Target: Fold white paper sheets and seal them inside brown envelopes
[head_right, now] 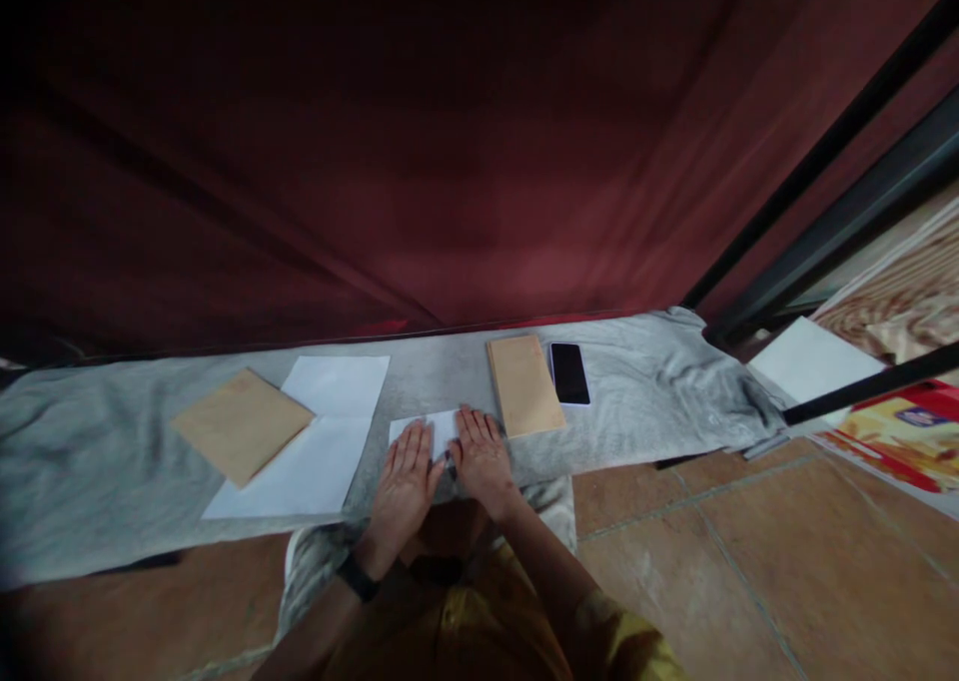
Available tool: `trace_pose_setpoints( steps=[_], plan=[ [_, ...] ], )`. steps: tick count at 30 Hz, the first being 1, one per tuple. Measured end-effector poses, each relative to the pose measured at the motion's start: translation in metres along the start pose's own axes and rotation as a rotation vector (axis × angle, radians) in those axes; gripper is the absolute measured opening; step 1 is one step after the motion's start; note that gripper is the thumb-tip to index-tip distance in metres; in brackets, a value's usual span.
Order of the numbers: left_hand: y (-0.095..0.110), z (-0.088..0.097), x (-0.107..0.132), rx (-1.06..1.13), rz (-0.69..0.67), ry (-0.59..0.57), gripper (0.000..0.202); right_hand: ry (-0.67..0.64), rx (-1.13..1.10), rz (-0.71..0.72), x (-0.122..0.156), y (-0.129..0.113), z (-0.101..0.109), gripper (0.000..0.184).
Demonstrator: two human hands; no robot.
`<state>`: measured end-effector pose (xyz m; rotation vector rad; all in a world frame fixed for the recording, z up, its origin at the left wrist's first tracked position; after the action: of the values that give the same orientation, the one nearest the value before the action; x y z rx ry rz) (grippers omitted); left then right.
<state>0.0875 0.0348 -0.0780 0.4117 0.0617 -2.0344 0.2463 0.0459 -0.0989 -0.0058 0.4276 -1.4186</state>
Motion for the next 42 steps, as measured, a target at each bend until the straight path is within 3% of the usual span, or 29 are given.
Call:
trace_pose_setpoints(
  steps=[5, 12, 20, 29, 42],
  plan=[
    [-0.013, -0.018, 0.001, -0.012, 0.008, 0.001, 0.060, 0.025, -0.011, -0.028, -0.001, -0.006, 0.001, 0.052],
    [-0.013, -0.016, 0.003, -0.007, -0.003, -0.011, 0.058, 0.029, -0.043, -0.038, 0.006, -0.023, -0.002, 0.048],
    [-0.015, -0.014, 0.005, -0.009, 0.014, 0.006, 0.060, 0.054, 0.006, -0.042, 0.022, -0.009, 0.002, 0.055],
    [-0.030, -0.008, 0.022, 0.007, 0.059, 0.014, 0.066, 0.038, -0.017, -0.019, 0.039, 0.000, 0.010, 0.055],
    [-0.029, -0.006, 0.022, 0.073, 0.084, 0.038, 0.066, -0.069, -0.096, 0.065, 0.076, 0.009, 0.033, 0.045]
  ],
)
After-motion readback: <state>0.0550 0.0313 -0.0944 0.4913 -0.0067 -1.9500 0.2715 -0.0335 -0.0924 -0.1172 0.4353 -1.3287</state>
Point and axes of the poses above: each hand's wrist, its own x-axis away from the middle knuckle, its own z-axis out of the back of the hand, y = z × x, the point moved 2 cm from there along -x, towards the middle knuckle, and after that the axes turned 3 degrees about -z, right-handed, at the moved point
